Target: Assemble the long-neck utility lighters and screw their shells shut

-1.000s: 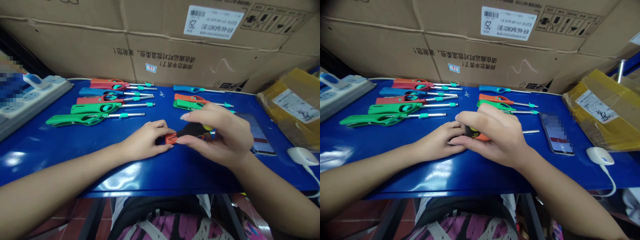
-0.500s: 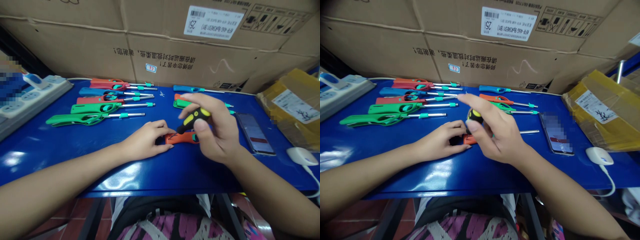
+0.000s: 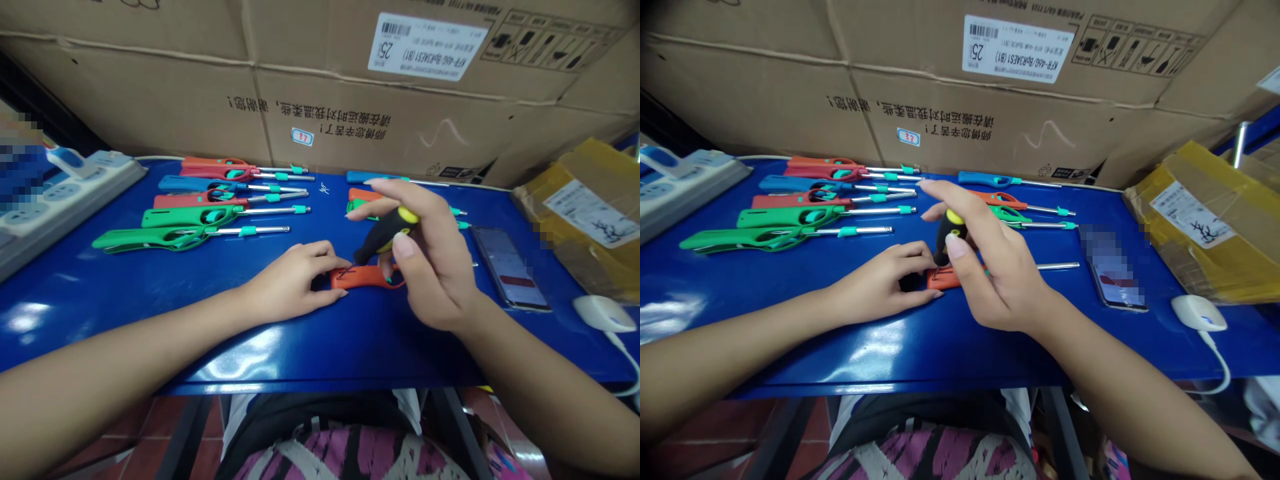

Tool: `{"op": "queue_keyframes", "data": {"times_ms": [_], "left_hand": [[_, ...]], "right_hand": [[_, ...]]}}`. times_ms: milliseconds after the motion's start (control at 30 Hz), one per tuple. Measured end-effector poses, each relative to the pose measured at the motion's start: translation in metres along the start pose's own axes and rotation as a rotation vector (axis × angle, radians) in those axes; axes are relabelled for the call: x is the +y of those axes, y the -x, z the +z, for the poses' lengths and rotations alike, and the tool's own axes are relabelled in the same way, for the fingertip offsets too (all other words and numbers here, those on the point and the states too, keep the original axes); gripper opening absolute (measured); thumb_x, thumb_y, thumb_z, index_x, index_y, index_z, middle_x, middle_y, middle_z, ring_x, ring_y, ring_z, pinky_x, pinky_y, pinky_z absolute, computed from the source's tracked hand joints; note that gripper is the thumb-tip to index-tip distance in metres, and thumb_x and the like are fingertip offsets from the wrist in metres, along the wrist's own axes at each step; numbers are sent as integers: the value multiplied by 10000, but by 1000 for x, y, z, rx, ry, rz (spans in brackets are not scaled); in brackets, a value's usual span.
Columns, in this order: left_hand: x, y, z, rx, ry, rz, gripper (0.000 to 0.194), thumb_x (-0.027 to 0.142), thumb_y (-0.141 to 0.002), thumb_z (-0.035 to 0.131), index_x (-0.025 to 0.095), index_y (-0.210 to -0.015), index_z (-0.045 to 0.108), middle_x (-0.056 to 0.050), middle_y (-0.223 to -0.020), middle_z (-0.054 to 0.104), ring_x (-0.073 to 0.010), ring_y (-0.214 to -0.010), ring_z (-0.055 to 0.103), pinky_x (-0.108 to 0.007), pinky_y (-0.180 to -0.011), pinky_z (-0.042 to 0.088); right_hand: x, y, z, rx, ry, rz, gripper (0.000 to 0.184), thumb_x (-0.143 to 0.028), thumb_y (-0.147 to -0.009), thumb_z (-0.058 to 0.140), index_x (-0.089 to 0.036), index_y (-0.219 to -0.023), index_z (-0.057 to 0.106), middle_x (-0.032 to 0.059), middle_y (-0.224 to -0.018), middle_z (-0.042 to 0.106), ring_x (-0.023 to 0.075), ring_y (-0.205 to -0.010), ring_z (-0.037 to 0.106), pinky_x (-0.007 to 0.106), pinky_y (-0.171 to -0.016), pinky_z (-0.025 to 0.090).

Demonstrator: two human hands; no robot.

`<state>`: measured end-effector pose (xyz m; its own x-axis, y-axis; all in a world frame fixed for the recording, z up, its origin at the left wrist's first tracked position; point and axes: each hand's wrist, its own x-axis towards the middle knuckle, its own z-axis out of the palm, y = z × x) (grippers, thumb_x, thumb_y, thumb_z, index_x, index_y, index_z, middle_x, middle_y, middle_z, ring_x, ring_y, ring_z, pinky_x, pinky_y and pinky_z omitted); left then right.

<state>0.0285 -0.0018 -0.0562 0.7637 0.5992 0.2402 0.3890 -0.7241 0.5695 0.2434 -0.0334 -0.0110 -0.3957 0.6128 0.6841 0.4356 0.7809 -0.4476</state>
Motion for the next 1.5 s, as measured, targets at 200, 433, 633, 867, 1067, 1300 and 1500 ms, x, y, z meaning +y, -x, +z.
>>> {"op": "queue_keyframes", "data": {"times_ms": [200, 433, 633, 867, 1067, 1300, 1500], "left_hand": [[0, 0, 1, 25, 15, -2, 217, 261, -899, 685, 194, -1105, 704, -37, -976, 615, -184, -889, 604, -311, -812, 488], [-1, 0, 1, 24, 27, 7, 203, 275, -898, 689, 179, -1077, 706, -39, -971, 603, -185, -894, 592, -321, -817, 484], [0, 0, 1, 11, 36, -15, 197, 257, -899, 688, 181, -1081, 707, -38, -964, 606, -186, -899, 595, -317, -818, 482], [0, 0, 1, 16, 21, -2, 226, 266, -906, 683, 189, -1117, 702, -35, -961, 601, -177, -886, 589, -311, -820, 482], [0, 0, 0, 8, 32, -14, 205, 260, -901, 693, 183, -1091, 710, -35, -963, 599, -177, -887, 589, -309, -817, 480], [-2, 1, 2, 22, 35, -8, 241, 268, -900, 699, 183, -1126, 700, -34, -969, 604, -182, -896, 597, -313, -816, 480], [-2, 2, 2, 31, 28, 17, 191, 274, -906, 685, 176, -1069, 706, -41, -963, 602, -187, -897, 593, -322, -825, 489]], "right_hand": [[-5, -5, -1, 100, 145, -198, 350, -246, -882, 737, -263, -1213, 624, 3, -989, 756, 166, -751, 714, 294, -650, 617], [-4, -3, -1, -18, 63, -74, 477, -251, -1038, 377, -305, -1512, 403, 54, -1368, 651, 210, -1031, 728, 375, -868, 636], [-2, -5, -3, 86, 215, -215, 355, -287, -905, 718, -254, -1244, 617, 20, -1084, 770, 183, -846, 747, 284, -766, 643], [-5, -3, -1, 3, 46, -79, 399, -221, -1007, 495, -259, -1404, 501, 37, -1289, 688, 178, -913, 743, 321, -750, 640], [-4, -2, -1, 86, 175, -151, 331, -289, -988, 572, -257, -1318, 568, 35, -1130, 738, 168, -858, 737, 290, -729, 623], [-3, -1, -2, 95, 174, -142, 302, -231, -904, 690, -231, -1197, 618, 17, -1087, 750, 145, -791, 723, 277, -757, 606], [-8, 0, -2, -57, 103, -86, 407, -257, -1029, 405, -246, -1434, 441, 60, -1218, 688, 201, -1061, 708, 352, -878, 598]]}}
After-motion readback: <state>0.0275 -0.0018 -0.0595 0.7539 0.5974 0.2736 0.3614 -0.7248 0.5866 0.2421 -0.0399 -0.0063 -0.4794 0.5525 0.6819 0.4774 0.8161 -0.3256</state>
